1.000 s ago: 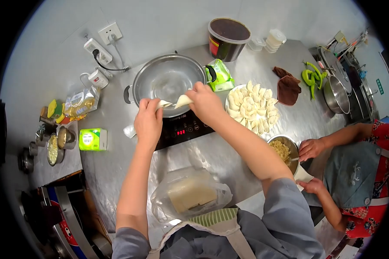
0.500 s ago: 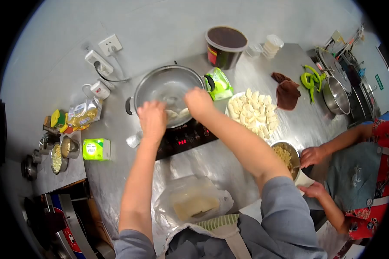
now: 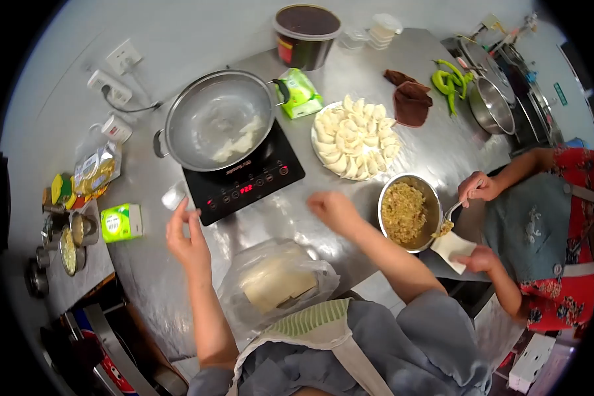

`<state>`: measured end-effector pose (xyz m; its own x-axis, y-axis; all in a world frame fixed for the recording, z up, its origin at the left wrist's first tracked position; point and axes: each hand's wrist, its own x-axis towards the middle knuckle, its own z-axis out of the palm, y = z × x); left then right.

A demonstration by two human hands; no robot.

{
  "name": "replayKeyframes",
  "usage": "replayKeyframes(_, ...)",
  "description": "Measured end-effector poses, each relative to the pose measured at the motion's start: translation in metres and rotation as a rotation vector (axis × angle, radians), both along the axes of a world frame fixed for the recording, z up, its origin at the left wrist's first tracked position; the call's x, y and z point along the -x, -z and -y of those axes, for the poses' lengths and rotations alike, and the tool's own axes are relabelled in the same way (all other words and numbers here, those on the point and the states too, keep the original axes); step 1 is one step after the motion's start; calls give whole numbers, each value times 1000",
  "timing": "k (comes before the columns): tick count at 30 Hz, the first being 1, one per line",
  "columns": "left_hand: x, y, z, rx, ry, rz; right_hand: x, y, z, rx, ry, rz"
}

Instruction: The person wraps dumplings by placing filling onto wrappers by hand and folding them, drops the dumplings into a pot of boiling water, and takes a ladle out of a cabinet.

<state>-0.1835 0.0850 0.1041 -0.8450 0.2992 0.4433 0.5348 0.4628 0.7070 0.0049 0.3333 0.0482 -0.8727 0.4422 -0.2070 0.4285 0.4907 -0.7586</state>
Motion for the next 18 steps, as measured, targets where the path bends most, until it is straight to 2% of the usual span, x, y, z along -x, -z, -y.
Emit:
replayKeyframes(1, -7, 4, -1, -26, 49, 131, -8, 4, 4, -6, 24, 4)
replayKeyframes(2, -13, 6, -3, -30, 69, 133, -12, 8, 7, 36, 35, 41)
replayKeyframes(4, -24, 7, -7, -115, 112, 413, -17, 14, 5, 81, 60, 80)
replayKeyframes(6, -30, 5, -13, -110, 141, 439, -12, 19, -13, -103, 252, -173)
replayKeyframes(8, -37, 2, -23, -184, 201, 455, -10, 20, -42, -139, 273, -154)
replayKeyframes(10, -42, 12, -28, -147, 287, 503, -7, 18, -62, -532, 274, -110)
replayKeyframes(11, -44, 17, -31, -109, 368, 552, -6, 15, -68, -532, 272, -112)
replayKeyframes(13, -54, 26, -42, -100, 412, 593, -1, 9, -74, -617, 208, 77)
replayKeyframes(18, -71, 39, -64, -64, 524, 693, 19, 8, -72, -697, 96, 187)
